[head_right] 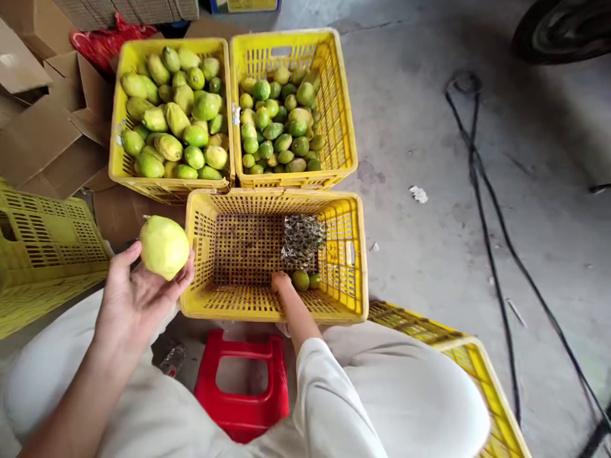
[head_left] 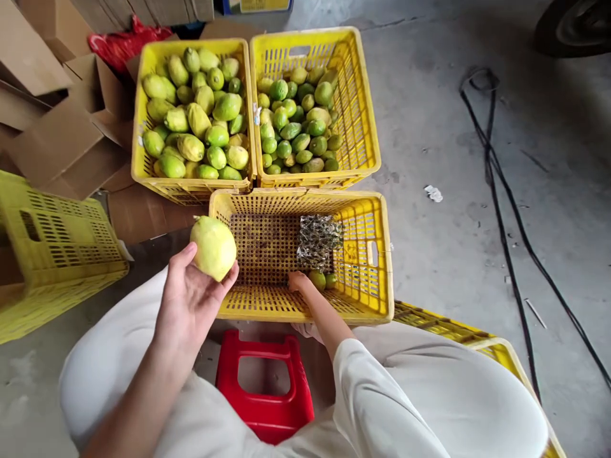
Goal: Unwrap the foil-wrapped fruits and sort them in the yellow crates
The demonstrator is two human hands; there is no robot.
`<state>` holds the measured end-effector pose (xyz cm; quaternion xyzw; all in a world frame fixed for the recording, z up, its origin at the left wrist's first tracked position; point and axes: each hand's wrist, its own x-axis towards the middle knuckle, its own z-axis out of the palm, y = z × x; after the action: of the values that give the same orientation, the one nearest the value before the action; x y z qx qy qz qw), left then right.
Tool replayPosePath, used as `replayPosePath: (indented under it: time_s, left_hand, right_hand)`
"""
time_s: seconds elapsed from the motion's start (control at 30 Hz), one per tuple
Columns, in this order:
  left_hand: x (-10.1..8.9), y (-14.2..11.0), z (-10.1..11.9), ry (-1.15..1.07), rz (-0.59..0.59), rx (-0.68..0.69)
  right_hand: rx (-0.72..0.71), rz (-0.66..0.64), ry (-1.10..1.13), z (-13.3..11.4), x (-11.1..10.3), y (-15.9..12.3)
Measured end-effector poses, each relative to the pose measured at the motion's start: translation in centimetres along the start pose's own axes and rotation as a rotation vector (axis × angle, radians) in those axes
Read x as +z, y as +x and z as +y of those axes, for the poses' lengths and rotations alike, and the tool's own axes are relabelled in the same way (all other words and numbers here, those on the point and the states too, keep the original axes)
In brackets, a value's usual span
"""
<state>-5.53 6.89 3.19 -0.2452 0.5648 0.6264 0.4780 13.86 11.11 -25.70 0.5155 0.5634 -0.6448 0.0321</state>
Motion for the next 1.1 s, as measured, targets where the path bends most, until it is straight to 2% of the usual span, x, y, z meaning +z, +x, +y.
replayPosePath:
  time_s: [0.1,0.17,0.23,0.33,0.43,0.53,0.63,0.73,0.83,1.0,1.1]
  left_hand:
    - [0.2,0.2,0.3,0.028,0.004,0.016]
    - [0.2,0.2,0.2,0.040,-0.021,0.019]
    - [0.1,0.1,0.0,0.046,-0.056,0.008]
    - [-0.2,-0.1,-0.7,0.044,-0.093,-0.043]
    - [-0.3,-0.4,-1.3,0.047,-0.130,-0.077]
    - [-0.3,-1.0,-1.6,0.031,-0.216,-0.083]
    - [-0.6,-1.6,-1.8,0.013,-0.299,-0.160]
    - [-1.1,-2.0,-1.9,0.051,-0.358,-0.197]
    - [-1.7,-2.1,-2.0,0.162,-0.358,-0.132]
    - [-3.3,-2.6,-3.0,0.311,-0.316,-0.006]
    - [-4.7,-2.9,-4.5,0.341,-0.352,0.034]
  right_hand:
    - [0.118,-0.080,-0.058,0.4,-1.0,1.0]
    - [0.166,-0.065,-0.062,0.1,-2.1,1.2]
    - [0.150,-0.033,-0.019,-0.8,-3.4,0.9]
    - [0.037,-0.006,0.108,-3.9,-5.2,-0.5]
    - [-0.119,-0.015,0.349,-8.0,-6.5,-3.8]
    - [-0.262,-0.068,0.673,-11.6,-7.5,-8.4]
    - [-0.341,-0.080,0.776,-13.5,-8.2,-13.4]
    - [-0.365,-0.022,0.817,-13.7,-8.5,-17.4]
    - [-0.335,-0.008,0.875,-12.5,-8.2,-20.1]
    - [-0.297,-0.004,0.981,-9.9,-6.6,-22.8]
    - [-0.339,-0.026,1.011,-9.5,-5.6,-23.3]
